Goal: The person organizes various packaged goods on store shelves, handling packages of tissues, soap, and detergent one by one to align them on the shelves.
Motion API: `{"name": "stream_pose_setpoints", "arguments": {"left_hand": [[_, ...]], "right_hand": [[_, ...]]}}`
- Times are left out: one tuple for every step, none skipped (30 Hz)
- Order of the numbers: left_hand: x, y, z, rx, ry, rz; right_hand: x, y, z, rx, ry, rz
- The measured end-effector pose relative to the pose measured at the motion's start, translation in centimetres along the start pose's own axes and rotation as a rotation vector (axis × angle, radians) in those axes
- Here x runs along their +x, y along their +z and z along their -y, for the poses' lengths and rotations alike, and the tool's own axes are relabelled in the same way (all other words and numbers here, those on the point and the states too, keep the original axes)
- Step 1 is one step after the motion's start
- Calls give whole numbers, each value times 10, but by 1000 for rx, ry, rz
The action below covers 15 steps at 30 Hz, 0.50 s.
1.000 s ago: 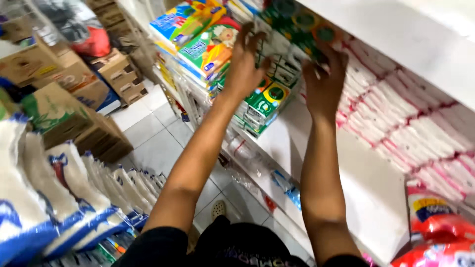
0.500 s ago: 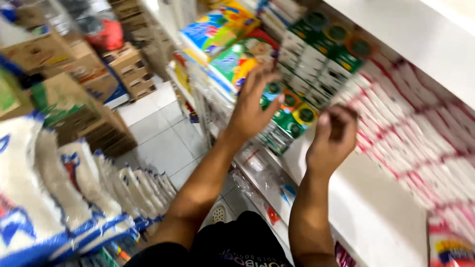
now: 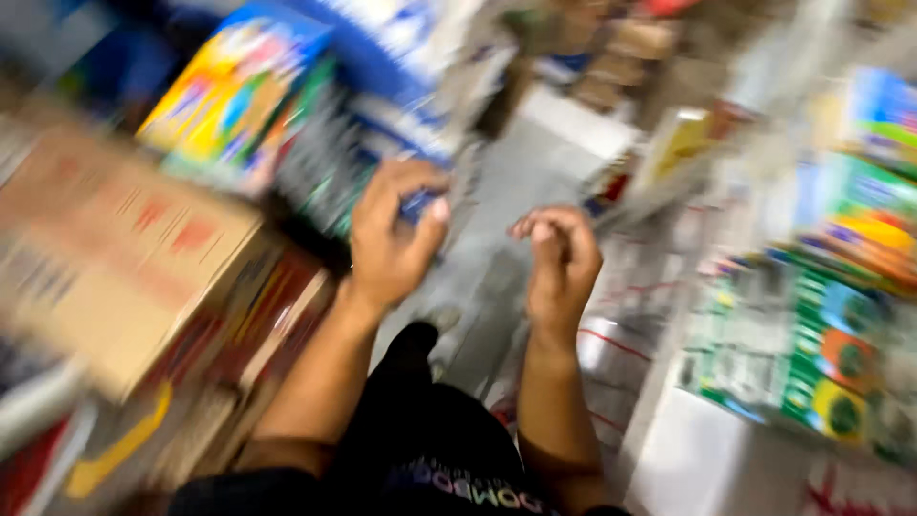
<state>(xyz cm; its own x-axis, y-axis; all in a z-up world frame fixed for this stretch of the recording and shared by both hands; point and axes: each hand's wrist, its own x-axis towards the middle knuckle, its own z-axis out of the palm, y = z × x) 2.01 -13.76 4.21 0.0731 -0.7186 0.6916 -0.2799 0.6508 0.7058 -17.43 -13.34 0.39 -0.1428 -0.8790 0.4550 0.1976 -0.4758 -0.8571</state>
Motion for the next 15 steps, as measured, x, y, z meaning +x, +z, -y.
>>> {"name": "stream_pose_setpoints", "arguments": {"left_hand": [[-12,-28,-5,98,-15,-61],[-23,-56,-11,130,-45,-137],[-33,-84,-19,154,-56,-205],[-47,-110,-32,244,-77,-271],[-47,-134,-37,317,-58,-331],[-48,-156,-44,370,-41,-401],[-45,-178,-48,408,-14,-458],[-46,-199,-51,425,13,-523],[-51,-214,-51,449,22,-585],[-58,-230,-49,472,28,-648],[-55,-248,-37,503,27,-709],[-58,-262,-26,583,-12,-775],[-48,-283,-13,657,-17,-840],[-41,-297,-1,776,-66,-912],[-28,-313,8,829,-52,-968]], "right_hand": [[-6,17,-7,50,43,61],[-9,37,-14,101,88,121],[-15,59,-18,151,117,168],[-25,80,-16,171,165,255],[-23,102,-16,189,169,332],[-18,126,-15,207,171,409],[-14,152,-13,248,144,490],[-11,179,-13,289,115,572],[-15,199,-10,316,112,647],[-8,228,-14,303,84,670],[-3,257,-19,279,72,691],[1,283,-23,334,74,740],[14,317,-27,396,41,784],[19,343,-31,379,27,769],[26,374,-35,373,-9,751]]}}
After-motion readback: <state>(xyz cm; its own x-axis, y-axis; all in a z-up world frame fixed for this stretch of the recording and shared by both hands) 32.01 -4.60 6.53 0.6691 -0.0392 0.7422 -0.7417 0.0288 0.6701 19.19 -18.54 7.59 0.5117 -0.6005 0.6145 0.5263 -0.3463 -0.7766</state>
